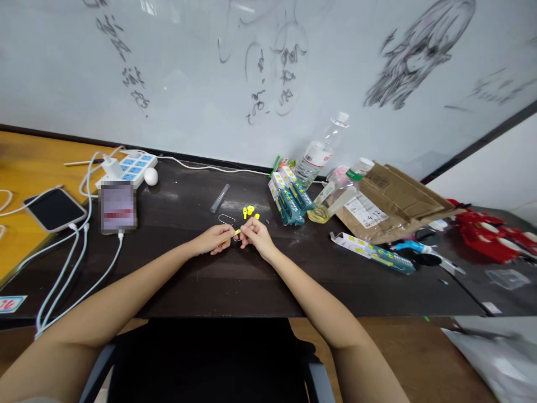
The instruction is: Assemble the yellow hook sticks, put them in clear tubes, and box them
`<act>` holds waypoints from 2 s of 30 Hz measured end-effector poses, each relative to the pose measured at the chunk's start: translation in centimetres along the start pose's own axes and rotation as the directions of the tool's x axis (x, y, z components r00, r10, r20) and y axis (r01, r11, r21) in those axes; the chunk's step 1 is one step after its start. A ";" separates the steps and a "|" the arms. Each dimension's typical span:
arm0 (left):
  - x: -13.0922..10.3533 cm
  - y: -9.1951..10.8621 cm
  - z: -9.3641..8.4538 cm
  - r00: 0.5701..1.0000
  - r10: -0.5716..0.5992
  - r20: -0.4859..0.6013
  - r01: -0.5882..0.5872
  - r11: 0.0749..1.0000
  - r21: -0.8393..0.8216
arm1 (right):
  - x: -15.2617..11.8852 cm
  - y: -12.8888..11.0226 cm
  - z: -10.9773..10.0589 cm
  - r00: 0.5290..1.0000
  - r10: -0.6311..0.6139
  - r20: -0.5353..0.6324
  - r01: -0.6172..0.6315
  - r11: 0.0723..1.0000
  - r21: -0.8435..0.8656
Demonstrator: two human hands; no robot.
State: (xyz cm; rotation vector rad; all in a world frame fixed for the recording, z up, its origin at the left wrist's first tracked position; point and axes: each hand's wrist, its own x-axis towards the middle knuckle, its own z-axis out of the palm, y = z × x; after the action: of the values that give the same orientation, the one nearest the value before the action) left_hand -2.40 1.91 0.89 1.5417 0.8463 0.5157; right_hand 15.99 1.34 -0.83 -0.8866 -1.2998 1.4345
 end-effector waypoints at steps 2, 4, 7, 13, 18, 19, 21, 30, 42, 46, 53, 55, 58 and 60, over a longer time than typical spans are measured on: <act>0.0 0.0 0.0 1.000 0.015 -0.005 -0.015 1.000 0.023 | 0.1 0.1 0.0 1.000 -0.004 -0.004 0.004 1.000 0.002; -0.1 0.0 0.1 0.999 0.028 -0.016 -0.027 0.998 0.053 | 0.1 0.2 -0.1 1.000 -0.012 -0.003 0.012 1.000 -0.004; -0.1 0.0 0.2 1.000 0.025 -0.019 -0.023 0.996 0.081 | 0.1 0.3 -0.2 1.000 -0.030 0.006 0.030 0.999 -0.025; -0.1 0.0 -0.1 1.000 0.015 -0.021 -0.012 0.992 0.123 | 0.1 0.2 -0.4 0.998 -0.046 0.044 0.050 0.994 -0.096; -0.4 0.3 0.2 0.999 0.032 -0.040 -0.022 0.977 0.211 | 0.2 0.2 -0.7 0.995 -0.096 0.023 0.099 0.978 -0.184; -0.5 0.4 0.3 0.999 0.031 -0.039 -0.022 0.976 0.217 | 0.2 0.2 -0.7 0.994 -0.111 0.020 0.113 0.974 -0.198; -0.6 0.6 0.6 0.999 0.025 -0.044 -0.015 0.977 0.214 | 0.2 0.1 -0.8 0.991 -0.132 0.019 0.133 0.966 -0.220; -0.6 1.2 0.4 0.990 -0.129 0.056 0.123 0.988 0.096 | -0.1 -0.3 -0.4 0.991 -0.108 0.077 0.127 0.947 -0.295; -0.8 1.7 -0.9 0.992 -0.080 0.097 0.078 0.997 0.025 | -0.4 -1.6 -1.6 0.942 -0.007 0.335 0.199 0.817 -0.541; -0.6 1.2 -0.6 0.995 -0.090 0.039 0.087 0.994 0.068 | -0.5 -1.5 -1.2 0.954 -0.133 0.267 0.282 0.698 -0.658; -0.4 0.8 0.1 0.991 -0.132 0.009 0.131 0.989 0.071 | -0.5 -1.4 -1.3 0.948 -0.208 0.242 0.318 0.542 -0.778; -0.4 0.8 0.2 0.991 -0.136 -0.020 0.137 0.988 0.074 | -0.5 -1.3 -1.3 0.948 -0.214 0.237 0.317 0.541 -0.779; -0.4 0.7 0.2 0.989 -0.136 -0.058 0.141 0.984 0.111 | -0.6 -1.2 -1.2 0.934 -0.243 0.263 0.350 0.468 -0.811; -0.3 0.5 0.1 0.989 -0.131 -0.061 0.139 0.977 0.161 | -0.7 -1.3 -1.2 0.920 -0.259 0.296 0.380 0.399 -0.834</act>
State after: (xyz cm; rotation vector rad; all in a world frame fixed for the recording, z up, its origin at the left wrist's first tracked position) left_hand -2.44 1.62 1.42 1.6135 1.0466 0.3936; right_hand 17.50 0.93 0.16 -1.1042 -2.2489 0.3876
